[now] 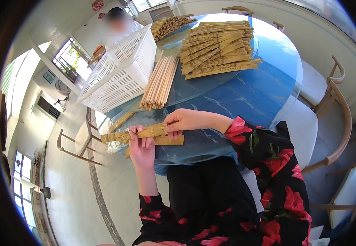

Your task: The person repeatedly picks up flat bamboo strips and thin bamboo sticks from a table, inserts the sticks into slots on the strips, and places the assembled units into a growing stack. The process is continuous and repetitive throughout the clip.

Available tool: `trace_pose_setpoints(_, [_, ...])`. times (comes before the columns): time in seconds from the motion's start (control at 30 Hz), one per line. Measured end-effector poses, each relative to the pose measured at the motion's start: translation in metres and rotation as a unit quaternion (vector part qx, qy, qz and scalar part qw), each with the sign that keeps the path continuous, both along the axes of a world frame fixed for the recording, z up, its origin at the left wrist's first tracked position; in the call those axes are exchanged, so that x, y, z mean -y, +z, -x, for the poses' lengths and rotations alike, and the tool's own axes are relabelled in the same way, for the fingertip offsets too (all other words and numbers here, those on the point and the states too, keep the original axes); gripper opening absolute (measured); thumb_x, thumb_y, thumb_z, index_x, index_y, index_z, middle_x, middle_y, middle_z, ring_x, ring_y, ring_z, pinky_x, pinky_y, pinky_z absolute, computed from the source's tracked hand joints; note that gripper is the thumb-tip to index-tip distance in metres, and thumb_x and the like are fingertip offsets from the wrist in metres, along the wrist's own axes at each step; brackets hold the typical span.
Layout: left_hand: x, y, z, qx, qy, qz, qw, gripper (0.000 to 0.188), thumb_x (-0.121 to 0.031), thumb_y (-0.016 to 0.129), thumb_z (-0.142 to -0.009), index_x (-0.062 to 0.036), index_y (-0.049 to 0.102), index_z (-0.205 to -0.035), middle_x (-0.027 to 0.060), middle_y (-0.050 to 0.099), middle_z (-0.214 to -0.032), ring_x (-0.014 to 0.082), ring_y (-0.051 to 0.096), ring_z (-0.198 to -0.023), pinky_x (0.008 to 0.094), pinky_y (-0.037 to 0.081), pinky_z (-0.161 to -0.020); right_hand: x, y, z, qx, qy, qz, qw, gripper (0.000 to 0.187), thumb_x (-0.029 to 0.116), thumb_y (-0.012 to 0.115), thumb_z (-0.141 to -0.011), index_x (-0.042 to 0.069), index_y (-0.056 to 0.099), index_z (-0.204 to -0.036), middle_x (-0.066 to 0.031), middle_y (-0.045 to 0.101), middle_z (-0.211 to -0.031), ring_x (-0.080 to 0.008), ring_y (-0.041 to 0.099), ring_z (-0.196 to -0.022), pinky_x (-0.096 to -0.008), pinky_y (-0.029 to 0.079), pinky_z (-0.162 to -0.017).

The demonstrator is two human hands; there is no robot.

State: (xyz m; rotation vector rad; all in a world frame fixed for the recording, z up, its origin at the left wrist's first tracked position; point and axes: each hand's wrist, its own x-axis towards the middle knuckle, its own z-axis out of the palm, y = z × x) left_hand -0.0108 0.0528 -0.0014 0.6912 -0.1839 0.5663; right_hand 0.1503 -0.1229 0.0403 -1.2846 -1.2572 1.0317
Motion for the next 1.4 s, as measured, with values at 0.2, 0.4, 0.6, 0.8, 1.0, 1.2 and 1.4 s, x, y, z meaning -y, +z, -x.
trace_pose_setpoints(0.2, [-0.002,0.001,0.001,-0.016,-0.006,-0.021,1.0,0.015,-0.026,0.047,-0.109,-0.012,0.049,-0.106,0.0062,0.058,-0.103,0.0064,0.039,-0.062,0.0213,0.039,-0.058,-0.003,-0.006,-0.002,0.025,-0.009,-0.009,1.0,0.019,0.015,0.059,-0.101,-0.002,0.067,-0.098,-0.0035,0.068,-0.084,-0.0081,0.061,-0.076,-0.0241,0.051,-0.072])
trace_pose_setpoints(0.4, [-0.008,-0.004,-0.002,-0.002,-0.012,-0.031,0.999,0.019,-0.03,0.047,-0.108,-0.0117,0.052,-0.111,0.0125,0.061,-0.128,0.008,0.044,-0.066,0.0245,0.042,-0.064,-0.006,-0.003,0.002,-0.038,-0.055,-0.01,0.998,0.02,0.019,0.06,-0.101,0.0,0.066,-0.103,-0.0031,0.068,-0.08,-0.008,0.061,-0.072,-0.0229,0.049,-0.067])
trace_pose_setpoints(0.6, [0.005,0.001,-0.005,-0.047,0.048,-0.131,0.989,0.036,-0.032,0.048,-0.108,-0.0079,0.049,-0.135,0.0117,0.054,-0.139,0.0092,0.05,-0.08,0.0262,0.045,-0.075,-0.008,-0.003,0.007,-0.028,-0.131,-0.016,0.991,0.024,0.025,0.057,-0.104,0.002,0.062,-0.108,0.0004,0.062,-0.073,-0.005,0.056,-0.064,-0.0209,0.043,-0.057])
trace_pose_setpoints(0.8, [0.015,0.004,-0.012,-0.066,0.017,-0.172,0.983,0.036,-0.024,0.051,-0.106,-0.0018,0.05,-0.135,0.0109,0.058,-0.13,0.0117,0.055,-0.089,0.0279,0.047,-0.083,0.031,0.015,-0.03,-0.22,-0.384,-0.301,0.845,0.02,0.026,0.058,-0.104,0.006,0.06,-0.103,0.0,0.061,-0.075,-0.0062,0.054,-0.063,-0.0202,0.042,-0.056])
trace_pose_setpoints(1.0, [0.004,0.004,0.001,-0.061,0.045,-0.152,0.985,0.026,-0.022,0.052,-0.106,-0.0022,0.056,-0.123,0.0083,0.062,-0.113,0.0116,0.057,-0.088,0.0271,0.049,-0.082,0.052,0.019,-0.086,-0.304,-0.6,-0.413,0.614,0.017,0.023,0.058,-0.103,0.007,0.054,-0.098,-0.0025,0.06,-0.072,-0.0085,0.054,-0.059,-0.0216,0.043,-0.052])
trace_pose_setpoints(1.2, [0.01,0.007,-0.003,-0.063,0.036,-0.143,0.987,0.022,-0.022,0.051,-0.107,-0.0028,0.056,-0.117,0.0055,0.061,-0.103,0.0115,0.057,-0.087,0.0267,0.049,-0.081,0.077,0.02,-0.156,-0.193,-0.671,-0.362,0.618,0.019,0.023,0.06,-0.102,0.006,0.052,-0.1,-0.0045,0.061,-0.071,-0.0093,0.053,-0.054,-0.021,0.045,-0.049])
trace_pose_setpoints(1.4, [0.008,0.004,-0.004,-0.068,0.031,-0.152,0.986,0.023,-0.023,0.05,-0.107,-0.0034,0.057,-0.117,0.0053,0.061,-0.103,0.0123,0.056,-0.087,0.0281,0.049,-0.082,0.081,0.075,-0.225,-0.206,-0.638,-0.33,0.665,0.023,0.021,0.053,-0.105,0.001,0.049,-0.116,-0.0145,0.071,-0.093,-0.0196,0.068,-0.072,-0.0259,0.055,-0.06])
